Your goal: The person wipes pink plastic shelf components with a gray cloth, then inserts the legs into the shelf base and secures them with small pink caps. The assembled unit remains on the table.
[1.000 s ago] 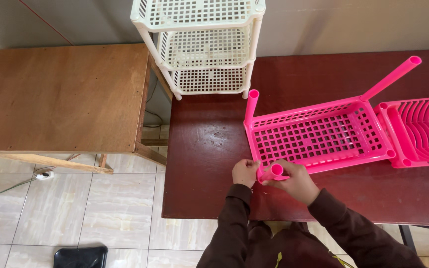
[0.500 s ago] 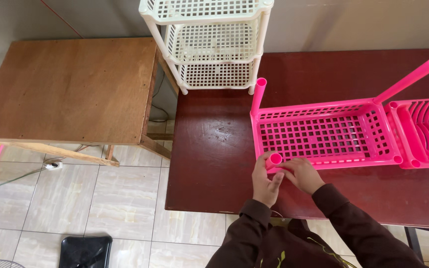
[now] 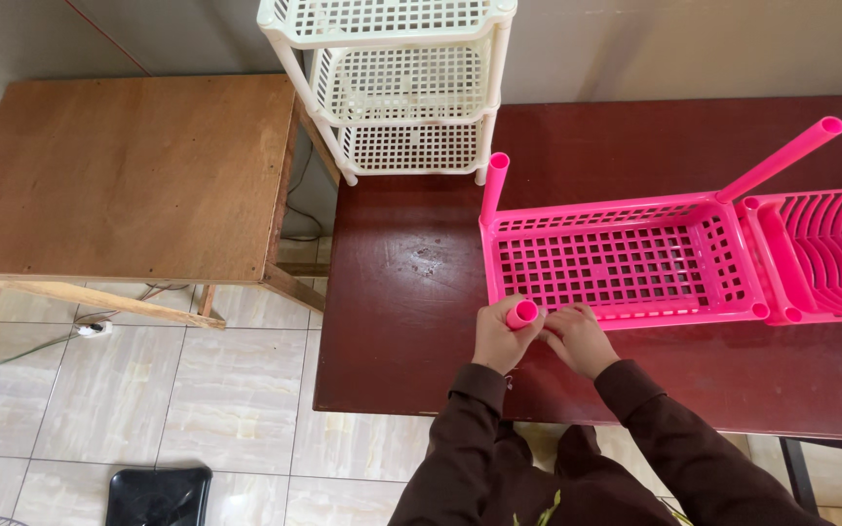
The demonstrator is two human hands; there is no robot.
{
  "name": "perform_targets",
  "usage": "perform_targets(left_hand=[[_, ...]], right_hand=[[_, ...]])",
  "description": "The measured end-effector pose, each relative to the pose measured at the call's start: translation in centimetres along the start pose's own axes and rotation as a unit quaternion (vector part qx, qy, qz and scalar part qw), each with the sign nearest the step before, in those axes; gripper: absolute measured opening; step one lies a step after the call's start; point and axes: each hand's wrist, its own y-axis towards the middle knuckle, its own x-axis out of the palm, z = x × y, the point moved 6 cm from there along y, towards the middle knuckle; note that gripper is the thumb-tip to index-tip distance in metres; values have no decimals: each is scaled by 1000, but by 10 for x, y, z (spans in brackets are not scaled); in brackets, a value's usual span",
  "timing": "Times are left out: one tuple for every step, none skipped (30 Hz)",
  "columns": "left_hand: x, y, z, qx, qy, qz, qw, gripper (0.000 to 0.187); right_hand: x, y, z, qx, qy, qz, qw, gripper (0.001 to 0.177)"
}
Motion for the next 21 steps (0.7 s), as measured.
perform_targets(left_hand=[[0,-3,1,-1,17,17,1000,16],[0,-5,2,-2,34,33,999,21],[0,-7,1,-8,48,49,998,24],[1,-9,0,-15,61,65,996,27],[1,-9,-2,-20,75,81,994,30],[2,-6,-5,-29,63,68,995,30],[3,-2,-9,-37,51,55,997,30],[4,0,-14,-46,38,41,997,32],[3,1,-16,-43,30,36,998,27],[2,2,-18,-40,23,31,998,22],[2,3,-19,-37,14,26,999,19],[0,1,-17,-15,26,28,999,23],[-2,-3,-14,8,37,31,999,30],[-2,-7,-10,31,48,34,998,38],[-6,-11,-5,62,145,67,985,49],[-8,-17,0,92,241,100,961,61],[-10,-23,5,121,334,130,926,73],[-15,-25,-4,51,397,111,909,81],[-21,-28,-14,-19,456,92,885,89],[-26,-32,-25,-89,510,71,852,96],[-28,-36,-38,-151,530,16,834,85]], right_hand=[[-1,0,-1,-4,1,4,1000,22],[-2,-1,-1,-7,1,7,1000,23],[-3,-1,-1,-7,-2,4,1000,23],[-3,-1,-2,-6,-5,1,1000,22],[-4,0,-3,-6,-8,-2,1000,22],[-5,1,-4,-6,-7,-5,1000,23],[-6,1,-5,-5,-6,-9,1000,24],[-6,2,-6,-5,-4,-13,1000,25],[-4,3,-5,9,-8,-27,1000,25],[-2,4,-3,22,-12,-41,999,26],[-2,5,2,36,-16,-55,998,26],[-3,6,7,50,48,-64,996,27],[-5,8,14,63,111,-74,989,28],[-8,8,21,75,174,-83,978,28],[-15,8,34,94,142,-70,983,30],[-26,8,49,112,110,-57,986,31],[-34,6,61,130,78,-43,987,33],[-38,5,72,128,13,-57,990,35],[-45,2,85,125,-53,-71,988,37],[-49,-4,99,154,-47,-100,982,41],[-51,-9,111,183,-39,-128,974,45]])
